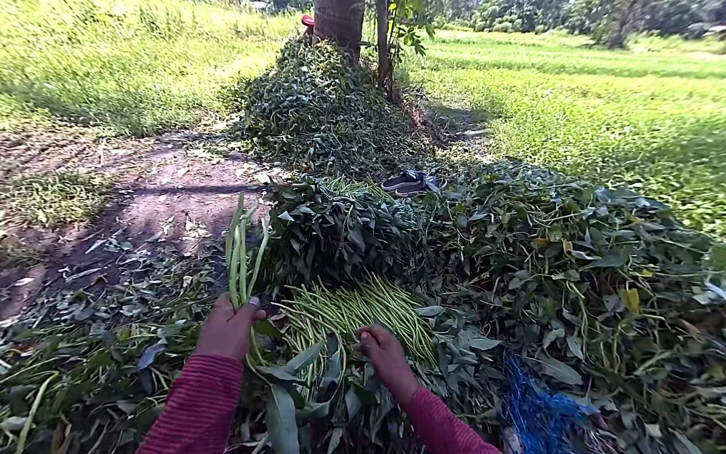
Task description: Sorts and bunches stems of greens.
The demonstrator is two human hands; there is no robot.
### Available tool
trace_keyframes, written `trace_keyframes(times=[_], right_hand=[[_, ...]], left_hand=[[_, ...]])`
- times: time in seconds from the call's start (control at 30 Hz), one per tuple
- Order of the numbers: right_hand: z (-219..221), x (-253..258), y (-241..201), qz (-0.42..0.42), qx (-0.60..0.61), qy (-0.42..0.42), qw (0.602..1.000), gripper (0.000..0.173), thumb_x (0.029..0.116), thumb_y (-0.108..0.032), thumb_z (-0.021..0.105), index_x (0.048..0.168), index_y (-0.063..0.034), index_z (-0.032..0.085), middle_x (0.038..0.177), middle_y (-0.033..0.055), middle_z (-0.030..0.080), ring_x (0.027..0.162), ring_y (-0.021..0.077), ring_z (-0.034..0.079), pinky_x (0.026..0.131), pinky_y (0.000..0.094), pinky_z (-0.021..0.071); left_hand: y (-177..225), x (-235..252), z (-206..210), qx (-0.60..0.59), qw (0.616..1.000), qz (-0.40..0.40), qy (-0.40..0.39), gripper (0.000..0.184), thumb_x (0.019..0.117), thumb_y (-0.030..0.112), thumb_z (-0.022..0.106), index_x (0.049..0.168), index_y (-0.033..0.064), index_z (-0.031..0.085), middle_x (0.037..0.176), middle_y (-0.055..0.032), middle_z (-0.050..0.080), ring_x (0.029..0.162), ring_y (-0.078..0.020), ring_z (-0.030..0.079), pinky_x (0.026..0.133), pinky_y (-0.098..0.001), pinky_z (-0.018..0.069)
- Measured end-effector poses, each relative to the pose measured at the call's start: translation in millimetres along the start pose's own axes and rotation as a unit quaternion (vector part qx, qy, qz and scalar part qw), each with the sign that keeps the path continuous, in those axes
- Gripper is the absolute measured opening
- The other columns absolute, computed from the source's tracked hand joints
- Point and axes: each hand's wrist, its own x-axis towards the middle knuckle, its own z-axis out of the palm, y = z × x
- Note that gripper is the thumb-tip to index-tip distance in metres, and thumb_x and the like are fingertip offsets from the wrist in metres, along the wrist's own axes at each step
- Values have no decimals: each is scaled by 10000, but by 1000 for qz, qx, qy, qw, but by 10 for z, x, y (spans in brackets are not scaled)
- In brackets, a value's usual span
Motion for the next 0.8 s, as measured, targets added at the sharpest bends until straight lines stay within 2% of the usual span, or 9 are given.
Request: trace_keyframes(times=[0.07, 0.13, 0.23, 0.33, 0.43, 0.53, 0.6, 0.67, 0.8], right_hand=[[-41, 276, 59, 35, -14, 47, 998, 324, 1081, -128, 408, 1285, 27, 608, 1246, 173, 656, 1060, 228, 702, 929, 391, 590], [47, 422, 74, 70, -55, 11, 996, 326, 1092, -138, 403, 1311, 15, 589, 1254, 170, 651, 1063, 232, 707, 921, 394, 598], [256, 498, 129, 159, -269, -92, 945, 385, 1061, -275, 501, 1290, 13, 613, 1251, 233, 657, 1162, 355, 655, 1002, 546, 510], [404, 461, 238, 192, -362, -128, 903, 440, 992, -320, 612, 1283, 10, 633, 1370, 265, 573, 1257, 420, 586, 1018, 627, 479], [343, 422, 347, 165, -289, -110, 936, 364, 946, -245, 668, 1226, -12, 664, 1283, 239, 612, 1200, 384, 605, 1001, 583, 491], [178, 312, 309, 147, -136, -87, 976, 338, 936, -220, 714, 1159, 24, 643, 1080, 194, 659, 972, 293, 646, 876, 487, 526], [115, 176, 170, 168, -35, -93, 981, 334, 971, -207, 694, 1188, 16, 574, 1042, 150, 634, 855, 223, 641, 750, 397, 543], [102, 31, 23, 167, 20, -87, 982, 315, 984, -197, 685, 1169, 20, 549, 1032, 153, 636, 842, 234, 675, 745, 403, 581], [204, -173, -158, 63, -76, -63, 993, 313, 960, -259, 669, 1113, 5, 602, 940, 127, 640, 818, 223, 648, 778, 419, 555]], left_hand=[[-49, 116, -145, 5, 1000, 1, 27, 421, 1055, 182, 552, 1408, -37, 483, 1214, -278, 613, 1089, -388, 609, 947, -599, 454], [-93, 178, -148, -27, 999, -14, 43, 398, 1032, 149, 574, 1382, -29, 507, 1241, -269, 604, 1116, -373, 595, 953, -575, 456], [-75, 153, -67, -91, 994, -64, -7, 392, 1054, 141, 555, 1408, -1, 464, 1112, -179, 701, 941, -243, 714, 837, -417, 570], [-81, 101, 24, -147, 975, -129, -102, 365, 1097, 113, 450, 1436, 12, 363, 964, -165, 692, 734, -229, 717, 672, -353, 600], [-215, 84, 121, -147, 966, -154, -145, 355, 1107, 127, 428, 1429, 3, 347, 841, -150, 677, 684, -215, 713, 673, -344, 607], [-392, 62, 254, -104, 971, -152, -151, 340, 1087, 140, 491, 1371, -31, 417, 804, -135, 685, 705, -203, 710, 733, -360, 596], [-508, 27, 365, -69, 970, -157, -174, 354, 1067, 150, 543, 1348, -47, 455, 858, -128, 697, 766, -190, 705, 785, -361, 580], [-570, -56, 483, -45, 962, -174, -206, 346, 1043, 141, 590, 1317, -47, 491, 912, -123, 719, 819, -181, 711, 817, -360, 571], [-644, -251, 670, -111, 942, -196, -249, 423, 1014, 105, 626, 1374, -33, 453, 1102, -155, 736, 981, -217, 729, 892, -396, 577]])
